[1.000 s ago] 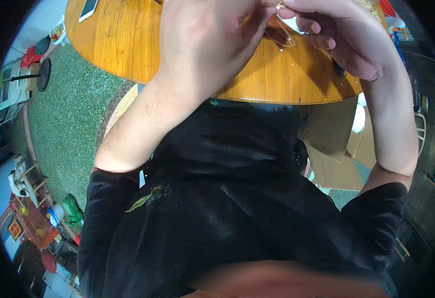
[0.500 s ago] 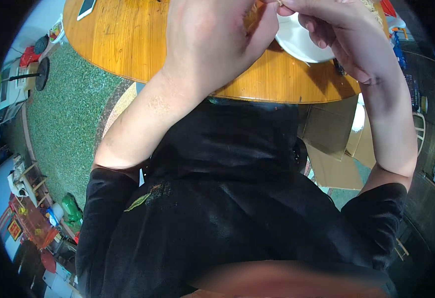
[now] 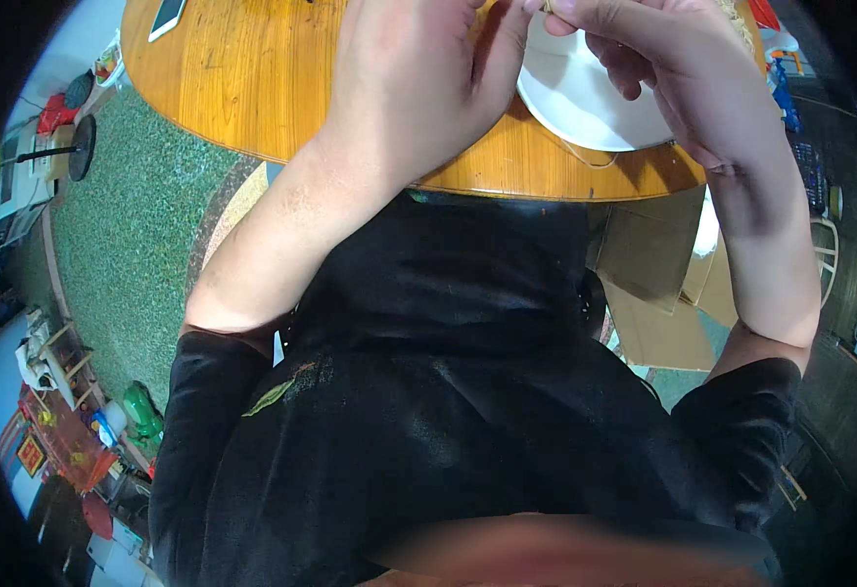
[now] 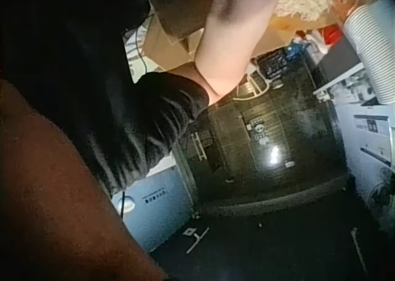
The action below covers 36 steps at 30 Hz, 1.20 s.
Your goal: Attaching string handles to printed paper buckets at a workstation.
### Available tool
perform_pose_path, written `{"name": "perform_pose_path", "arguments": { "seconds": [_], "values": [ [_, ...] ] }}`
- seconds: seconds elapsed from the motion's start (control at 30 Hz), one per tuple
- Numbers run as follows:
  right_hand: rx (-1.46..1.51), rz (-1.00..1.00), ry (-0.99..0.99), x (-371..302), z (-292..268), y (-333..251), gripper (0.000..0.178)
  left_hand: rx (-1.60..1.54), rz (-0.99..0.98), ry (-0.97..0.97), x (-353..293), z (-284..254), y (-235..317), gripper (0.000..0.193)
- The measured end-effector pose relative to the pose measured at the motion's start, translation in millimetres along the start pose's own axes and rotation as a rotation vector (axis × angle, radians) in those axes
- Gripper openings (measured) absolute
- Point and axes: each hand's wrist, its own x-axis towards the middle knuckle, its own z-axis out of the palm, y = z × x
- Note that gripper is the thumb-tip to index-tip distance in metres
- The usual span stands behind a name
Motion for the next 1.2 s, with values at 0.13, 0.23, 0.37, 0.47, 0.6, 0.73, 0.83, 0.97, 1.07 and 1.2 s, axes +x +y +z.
{"name": "perform_pose_path", "arguments": {
  "seconds": [0.13,0.23,0.37,0.47,0.6,0.73,0.83,0.97,1.07,1.2],
  "values": [
    [0.08,0.053,-0.079,1.9,-5.2,-1.0,0.014,-0.017,0.011,0.009,-2.0,-1.0,0.3,0.022],
    [0.155,0.146,-0.134,1.1,-6.8,-2.7,0.015,-0.032,-0.021,-0.034,4.7,-9.8,18.5,0.02],
    [0.274,0.25,-0.198,1.9,-6.2,-5.6,0.013,0.419,-0.516,-0.337,23.3,-20.9,59.9,0.017],
    [0.297,0.257,-0.125,1.0,1.7,-5.8,0.014,0.391,-0.641,-0.264,19.6,-20.8,66.3,0.016],
    [0.351,0.306,-0.132,3.1,0.3,0.4,0.016,0.418,-0.703,-0.19,10.5,-18.0,71.7,0.017],
    [0.32,0.348,-0.024,0.7,10.3,-3.6,0.016,0.509,-0.554,-0.289,2.6,-20.0,59.6,0.016],
    [0.32,0.338,-0.004,0.4,12.9,-1.7,0.015,-0.049,-0.009,0.093,-19.2,-11.3,18.5,0.016],
    [0.303,0.252,-0.048,1.5,8.6,7.9,0.014,-0.053,-0.037,0.09,-19.2,-9.9,17.7,0.015],
    [0.27,0.21,-0.047,1.5,11.0,10.0,0.012,-0.098,-0.045,0.108,-19.5,-10.7,19.1,0.015],
    [0.256,0.208,-0.058,2.3,8.3,14.1,0.011,0.496,-0.527,-0.32,14.8,-27.8,75.9,0.013]
  ]
}}
